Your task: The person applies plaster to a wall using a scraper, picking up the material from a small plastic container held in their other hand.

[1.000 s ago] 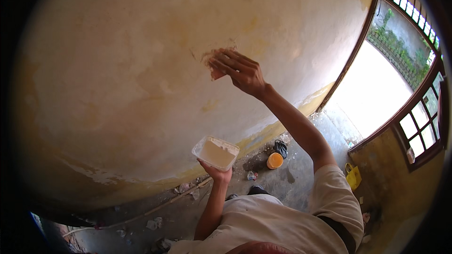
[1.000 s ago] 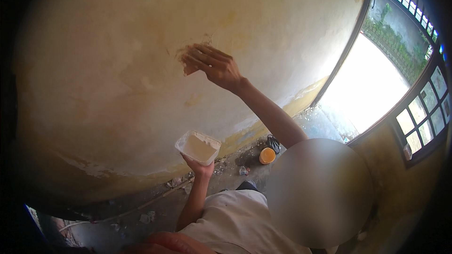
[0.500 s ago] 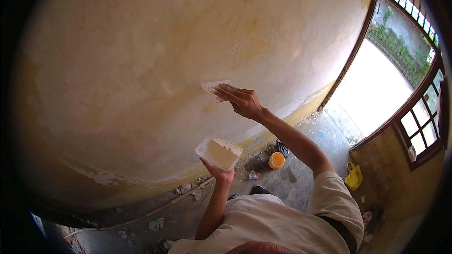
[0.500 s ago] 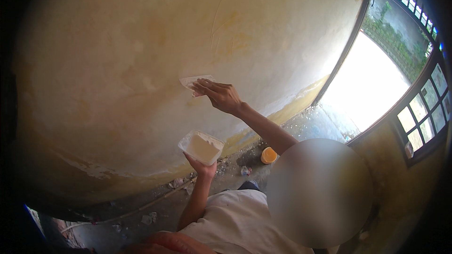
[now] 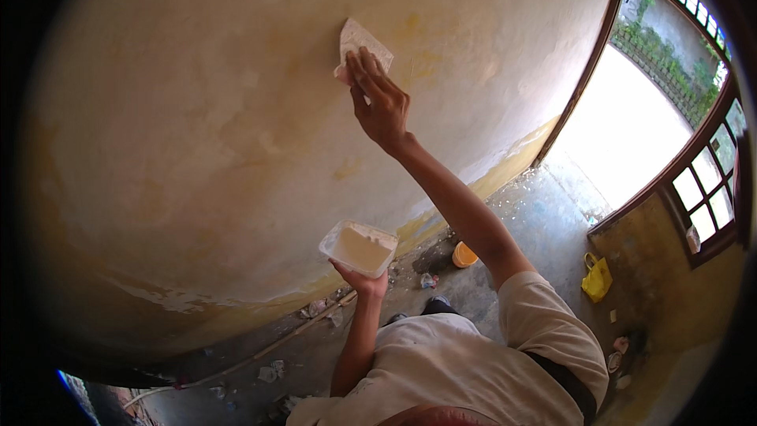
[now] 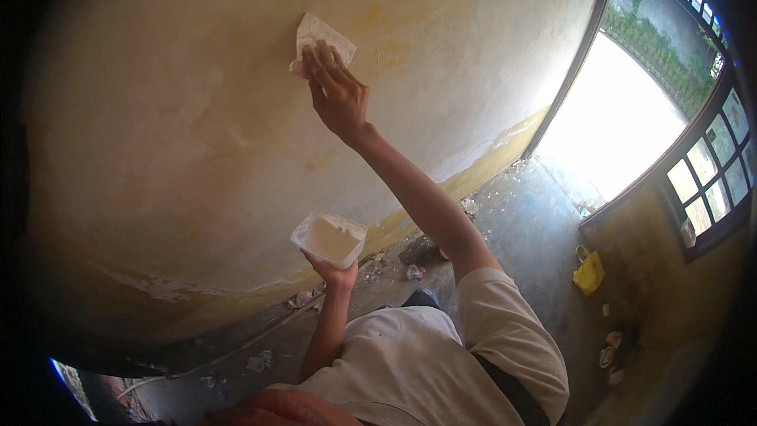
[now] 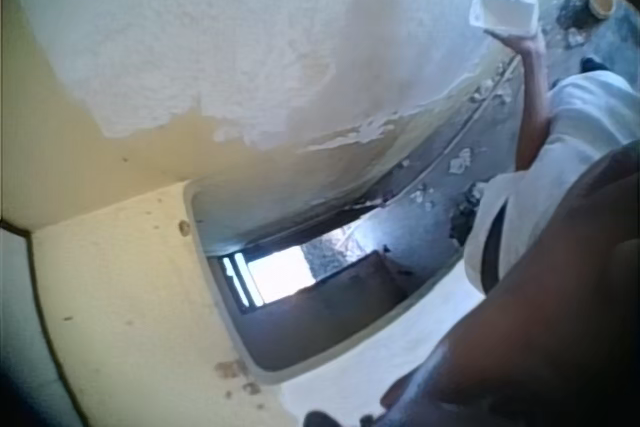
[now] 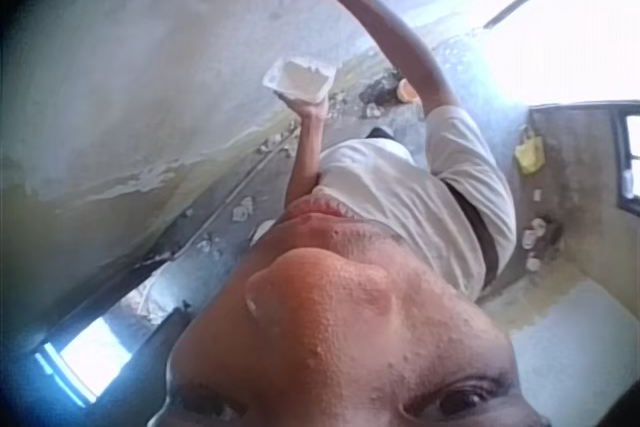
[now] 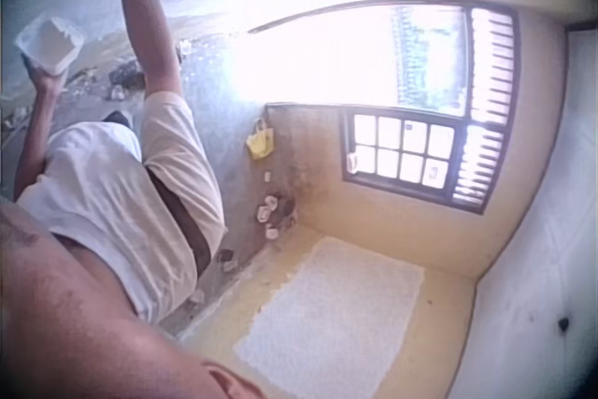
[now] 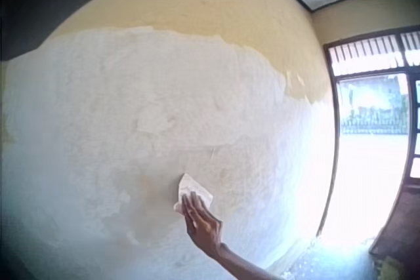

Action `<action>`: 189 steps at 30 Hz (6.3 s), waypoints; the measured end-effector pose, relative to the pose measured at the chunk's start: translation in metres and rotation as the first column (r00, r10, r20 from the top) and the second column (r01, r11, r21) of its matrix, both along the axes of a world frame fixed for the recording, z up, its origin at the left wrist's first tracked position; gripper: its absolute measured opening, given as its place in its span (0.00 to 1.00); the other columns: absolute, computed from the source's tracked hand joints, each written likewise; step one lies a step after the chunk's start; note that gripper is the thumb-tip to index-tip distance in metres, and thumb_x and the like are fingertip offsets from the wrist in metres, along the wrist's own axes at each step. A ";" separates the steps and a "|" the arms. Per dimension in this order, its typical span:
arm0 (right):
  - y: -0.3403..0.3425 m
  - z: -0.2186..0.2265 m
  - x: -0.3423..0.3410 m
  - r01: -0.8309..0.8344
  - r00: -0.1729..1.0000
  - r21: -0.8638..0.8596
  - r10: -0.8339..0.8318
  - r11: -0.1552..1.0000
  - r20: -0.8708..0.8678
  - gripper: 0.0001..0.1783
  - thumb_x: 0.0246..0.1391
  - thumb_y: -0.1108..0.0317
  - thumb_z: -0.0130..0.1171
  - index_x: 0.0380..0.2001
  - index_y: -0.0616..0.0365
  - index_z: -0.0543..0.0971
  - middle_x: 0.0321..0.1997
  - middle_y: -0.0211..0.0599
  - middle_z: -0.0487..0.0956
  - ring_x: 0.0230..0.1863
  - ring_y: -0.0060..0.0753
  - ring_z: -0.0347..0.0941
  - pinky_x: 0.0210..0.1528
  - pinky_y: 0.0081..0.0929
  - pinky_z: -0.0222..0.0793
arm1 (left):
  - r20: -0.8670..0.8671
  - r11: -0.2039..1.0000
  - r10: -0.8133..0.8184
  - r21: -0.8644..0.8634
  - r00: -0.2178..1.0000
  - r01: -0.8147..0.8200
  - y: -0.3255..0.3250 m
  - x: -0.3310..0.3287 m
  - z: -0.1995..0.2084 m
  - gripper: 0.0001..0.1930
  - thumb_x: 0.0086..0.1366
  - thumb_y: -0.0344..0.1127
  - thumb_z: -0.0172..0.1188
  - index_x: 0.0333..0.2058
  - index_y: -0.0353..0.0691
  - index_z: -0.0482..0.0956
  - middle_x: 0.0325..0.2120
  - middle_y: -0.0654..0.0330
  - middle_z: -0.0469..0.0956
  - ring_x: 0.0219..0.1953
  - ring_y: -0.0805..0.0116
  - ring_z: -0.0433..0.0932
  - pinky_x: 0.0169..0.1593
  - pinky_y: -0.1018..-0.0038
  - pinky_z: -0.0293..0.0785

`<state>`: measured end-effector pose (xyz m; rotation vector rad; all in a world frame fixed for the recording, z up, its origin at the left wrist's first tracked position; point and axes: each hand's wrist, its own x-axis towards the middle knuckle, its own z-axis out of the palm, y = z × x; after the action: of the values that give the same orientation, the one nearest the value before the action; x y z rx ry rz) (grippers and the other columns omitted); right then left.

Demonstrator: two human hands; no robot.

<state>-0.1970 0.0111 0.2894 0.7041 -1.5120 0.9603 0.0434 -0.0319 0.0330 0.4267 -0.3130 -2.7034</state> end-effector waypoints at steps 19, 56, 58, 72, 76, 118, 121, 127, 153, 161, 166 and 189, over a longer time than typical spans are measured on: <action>0.054 0.094 -0.045 0.102 0.952 0.305 -0.004 0.947 -0.305 0.31 0.55 0.77 0.68 0.61 0.37 0.82 0.63 0.32 0.82 0.60 0.42 0.82 0.55 0.35 0.86 | -0.064 0.999 0.002 -0.040 0.998 -0.005 0.004 -0.003 0.004 0.35 0.73 0.73 0.43 0.68 0.59 0.70 0.64 0.72 0.73 0.67 0.64 0.70 0.73 0.54 0.62; 0.013 0.067 0.037 -0.072 0.927 0.408 0.212 0.910 -0.310 0.35 0.48 0.85 0.65 0.58 0.40 0.84 0.60 0.32 0.84 0.60 0.41 0.82 0.59 0.40 0.84 | -0.082 0.995 0.097 0.004 0.992 -0.097 -0.002 0.001 -0.001 0.34 0.74 0.72 0.43 0.67 0.58 0.71 0.62 0.70 0.74 0.66 0.63 0.71 0.71 0.54 0.65; 0.017 0.097 0.001 0.001 0.900 0.263 0.114 0.965 -0.420 0.30 0.54 0.82 0.66 0.59 0.42 0.84 0.59 0.34 0.84 0.59 0.44 0.82 0.58 0.40 0.84 | -0.073 0.996 0.083 0.033 0.994 -0.080 0.000 0.002 0.000 0.34 0.74 0.72 0.44 0.67 0.58 0.71 0.62 0.71 0.74 0.66 0.63 0.71 0.71 0.54 0.65; 0.050 -0.032 0.022 -0.187 0.981 0.011 0.186 0.982 0.059 0.24 0.61 0.78 0.63 0.61 0.53 0.82 0.54 0.44 0.87 0.48 0.37 0.88 0.48 0.30 0.84 | -0.074 0.994 0.085 -0.058 0.994 -0.089 -0.003 0.002 0.005 0.35 0.74 0.72 0.43 0.68 0.58 0.68 0.64 0.71 0.72 0.67 0.64 0.70 0.72 0.54 0.63; 0.093 0.010 -0.027 0.236 0.741 -0.304 0.031 0.923 0.670 0.21 0.68 0.73 0.58 0.63 0.58 0.80 0.53 0.50 0.87 0.45 0.33 0.88 0.44 0.29 0.81 | -0.053 0.994 0.099 -0.047 0.994 -0.101 -0.003 -0.001 0.003 0.35 0.73 0.73 0.43 0.69 0.59 0.68 0.64 0.71 0.72 0.67 0.64 0.70 0.73 0.53 0.63; 0.043 0.018 0.018 -0.231 0.971 0.230 0.239 0.945 -0.005 0.29 0.56 0.83 0.62 0.59 0.47 0.83 0.56 0.36 0.86 0.54 0.41 0.85 0.50 0.33 0.86 | -0.028 0.995 0.082 -0.059 0.996 -0.083 0.012 -0.002 0.026 0.34 0.75 0.72 0.41 0.69 0.59 0.68 0.65 0.70 0.71 0.68 0.63 0.69 0.73 0.55 0.63; 0.063 0.082 -0.018 -0.098 0.992 -0.132 0.108 0.986 0.070 0.26 0.59 0.81 0.61 0.60 0.50 0.83 0.56 0.42 0.86 0.49 0.45 0.87 0.44 0.33 0.85 | -0.020 0.996 0.065 -0.054 0.998 -0.066 0.009 -0.003 0.016 0.36 0.74 0.73 0.40 0.69 0.59 0.68 0.65 0.71 0.72 0.69 0.63 0.69 0.73 0.55 0.62; -0.009 0.073 -0.003 0.024 0.999 0.099 -0.021 0.995 -0.028 0.29 0.60 0.71 0.64 0.65 0.46 0.77 0.63 0.44 0.81 0.56 0.44 0.84 0.36 0.37 0.85 | -0.050 0.997 0.067 -0.027 0.996 -0.068 0.007 -0.004 0.014 0.36 0.74 0.74 0.41 0.69 0.59 0.68 0.65 0.71 0.72 0.68 0.63 0.69 0.73 0.55 0.62; 0.021 -0.015 0.012 -0.357 0.918 0.614 0.388 0.704 0.089 0.29 0.55 0.78 0.65 0.61 0.44 0.81 0.57 0.31 0.85 0.54 0.36 0.85 0.45 0.33 0.88 | -0.036 0.994 0.108 -0.026 0.993 -0.109 0.018 -0.004 0.033 0.33 0.75 0.71 0.42 0.67 0.58 0.70 0.63 0.71 0.73 0.65 0.64 0.72 0.71 0.56 0.66; 0.044 0.109 -0.039 -0.122 0.985 -0.159 0.140 0.980 0.104 0.22 0.65 0.78 0.59 0.61 0.52 0.81 0.55 0.43 0.85 0.50 0.44 0.87 0.44 0.32 0.86 | -0.101 0.989 0.131 -0.059 0.986 -0.137 0.014 -0.006 0.025 0.36 0.74 0.74 0.41 0.68 0.58 0.69 0.63 0.69 0.73 0.66 0.62 0.71 0.71 0.55 0.65; -0.035 0.054 0.007 -0.108 0.982 0.327 0.151 0.939 -0.110 0.27 0.59 0.75 0.64 0.62 0.51 0.79 0.64 0.40 0.81 0.57 0.38 0.83 0.45 0.33 0.86 | -0.052 0.986 0.158 -0.040 0.986 -0.160 0.013 -0.002 0.027 0.38 0.73 0.76 0.40 0.70 0.58 0.67 0.64 0.68 0.72 0.66 0.61 0.70 0.71 0.54 0.63; 0.011 -0.025 0.010 -0.247 0.943 0.653 0.332 0.716 -0.006 0.29 0.52 0.75 0.69 0.59 0.43 0.82 0.57 0.30 0.85 0.57 0.36 0.84 0.52 0.30 0.85 | -0.104 0.981 0.178 -0.064 0.979 -0.185 0.015 -0.003 0.034 0.34 0.74 0.72 0.43 0.68 0.59 0.69 0.63 0.70 0.73 0.67 0.64 0.70 0.72 0.55 0.64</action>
<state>-0.1868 0.0219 0.2648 1.5164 -1.6538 0.5772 0.0408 -0.0168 0.0670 0.2861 -0.3278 -2.5158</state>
